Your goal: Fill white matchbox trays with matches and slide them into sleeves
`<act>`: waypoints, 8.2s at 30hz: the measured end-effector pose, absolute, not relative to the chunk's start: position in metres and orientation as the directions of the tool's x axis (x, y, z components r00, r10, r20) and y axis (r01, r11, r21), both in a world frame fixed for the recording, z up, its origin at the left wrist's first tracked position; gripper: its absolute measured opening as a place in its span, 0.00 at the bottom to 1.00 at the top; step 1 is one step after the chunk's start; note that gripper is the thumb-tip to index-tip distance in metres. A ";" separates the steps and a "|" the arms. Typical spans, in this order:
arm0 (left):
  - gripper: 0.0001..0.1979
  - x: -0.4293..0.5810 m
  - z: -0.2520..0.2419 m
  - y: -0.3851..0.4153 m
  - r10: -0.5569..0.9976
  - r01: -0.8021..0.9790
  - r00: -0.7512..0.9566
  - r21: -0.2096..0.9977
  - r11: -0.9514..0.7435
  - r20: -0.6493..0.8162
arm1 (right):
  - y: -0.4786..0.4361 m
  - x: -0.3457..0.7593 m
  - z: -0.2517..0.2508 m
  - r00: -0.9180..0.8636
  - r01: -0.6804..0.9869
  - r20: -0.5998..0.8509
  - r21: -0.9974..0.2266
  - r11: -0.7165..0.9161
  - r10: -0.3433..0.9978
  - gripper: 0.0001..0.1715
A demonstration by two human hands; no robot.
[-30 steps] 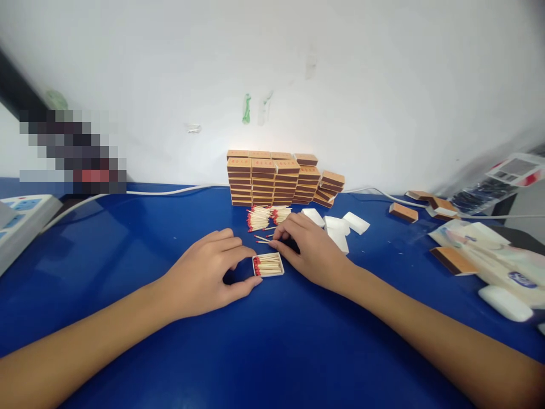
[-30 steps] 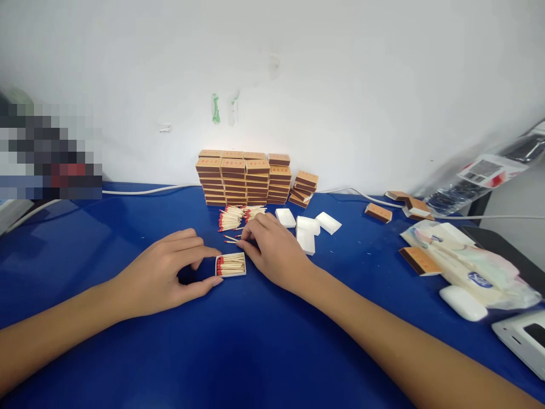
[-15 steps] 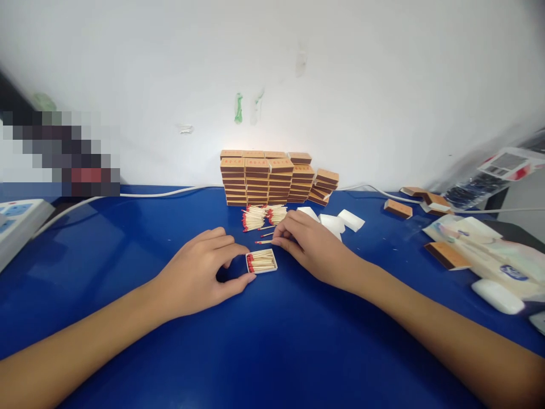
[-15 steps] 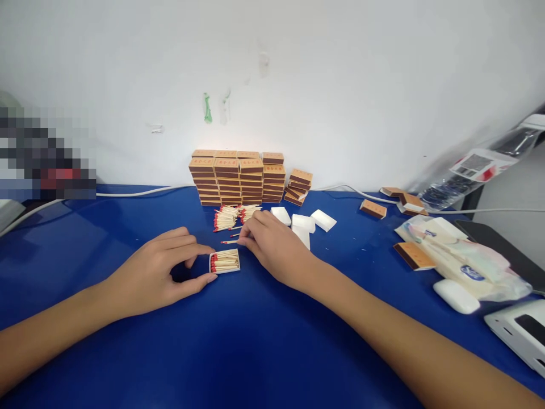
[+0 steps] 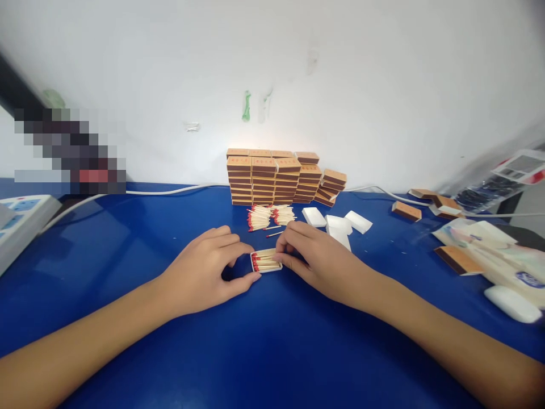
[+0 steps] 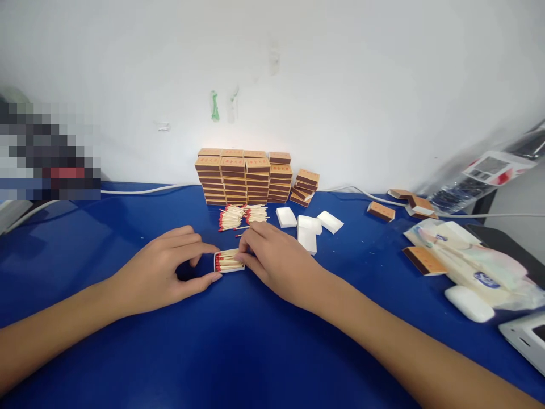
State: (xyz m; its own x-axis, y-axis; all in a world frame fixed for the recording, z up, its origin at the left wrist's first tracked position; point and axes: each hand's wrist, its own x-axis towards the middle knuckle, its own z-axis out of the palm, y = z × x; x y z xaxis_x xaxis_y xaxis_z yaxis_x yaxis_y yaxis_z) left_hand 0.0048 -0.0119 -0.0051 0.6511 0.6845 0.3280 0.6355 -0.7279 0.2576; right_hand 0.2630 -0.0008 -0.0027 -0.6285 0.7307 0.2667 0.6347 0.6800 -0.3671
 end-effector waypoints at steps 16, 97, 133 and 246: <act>0.14 0.005 -0.005 -0.013 0.682 0.638 0.655 0.245 -0.730 0.326 | 0.006 0.265 -0.008 -0.635 0.524 0.411 -0.394 0.755 0.654 0.10; 0.15 0.004 -0.004 -0.016 0.683 0.631 0.660 0.262 -0.730 0.313 | 0.105 0.375 0.003 -0.045 0.873 0.661 -0.339 0.351 0.749 0.25; 0.13 -0.003 0.005 -0.004 0.801 0.633 0.324 0.514 -0.579 0.503 | 0.028 0.292 0.019 -0.418 0.496 0.182 -0.775 0.392 0.890 0.26; 0.22 0.001 0.004 -0.012 0.832 0.304 0.420 0.808 -0.505 0.362 | -0.048 0.243 0.015 -0.589 0.494 0.008 -0.788 0.367 0.808 0.38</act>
